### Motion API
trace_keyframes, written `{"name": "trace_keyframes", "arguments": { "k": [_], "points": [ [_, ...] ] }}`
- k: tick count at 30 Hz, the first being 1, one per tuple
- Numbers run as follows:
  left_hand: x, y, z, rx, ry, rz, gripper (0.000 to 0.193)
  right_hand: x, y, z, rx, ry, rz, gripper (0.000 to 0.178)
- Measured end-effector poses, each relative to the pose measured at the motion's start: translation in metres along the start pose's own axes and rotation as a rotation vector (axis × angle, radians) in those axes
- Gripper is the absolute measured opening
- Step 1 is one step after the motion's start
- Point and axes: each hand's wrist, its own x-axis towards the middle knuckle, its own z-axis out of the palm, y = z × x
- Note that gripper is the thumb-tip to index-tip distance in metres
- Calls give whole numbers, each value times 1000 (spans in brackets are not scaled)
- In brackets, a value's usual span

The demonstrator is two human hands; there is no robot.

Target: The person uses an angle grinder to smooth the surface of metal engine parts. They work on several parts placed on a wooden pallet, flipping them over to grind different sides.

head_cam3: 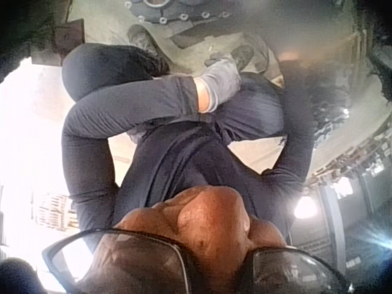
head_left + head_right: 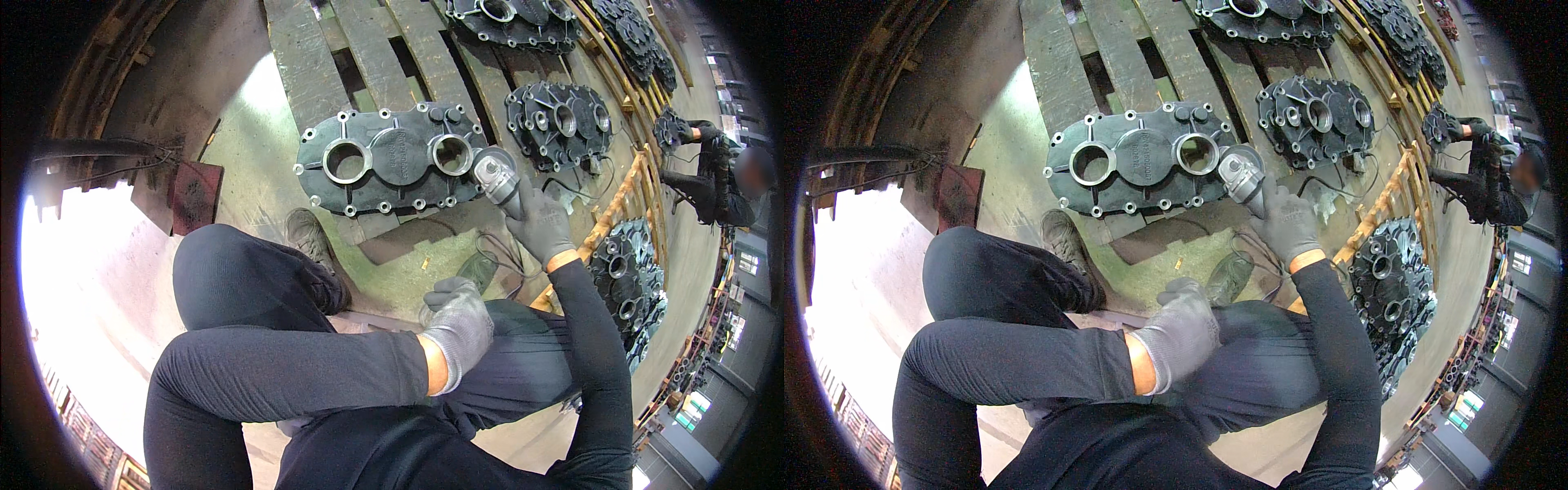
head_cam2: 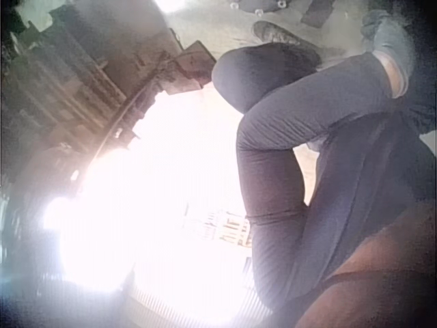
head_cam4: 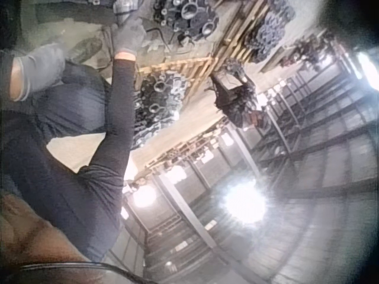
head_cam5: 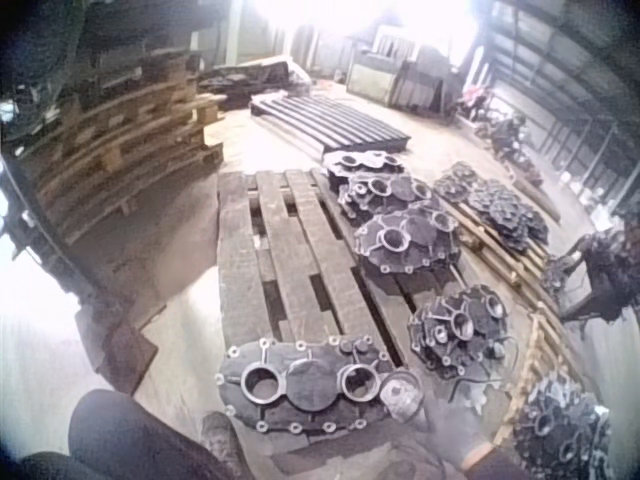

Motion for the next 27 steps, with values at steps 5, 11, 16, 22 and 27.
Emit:
{"name": "trace_keyframes", "arguments": {
  "k": [5,11,16,22,27],
  "points": [
    [7,0,4,-18,-69,47,26,-4,13,-8,-22,-70,68,77],
    [5,5,6,-120,-29,-105,27,13,32,-20,301,-36,162,64],
    [7,-1,3,-38,-112,4,28,50,38,-37,397,-149,207,68],
    [20,-2,6,-63,-90,59,26,73,50,-49,395,-258,159,71],
    [10,-5,5,-97,-85,-53,24,110,35,-55,401,-329,71,73]
  ]
}}
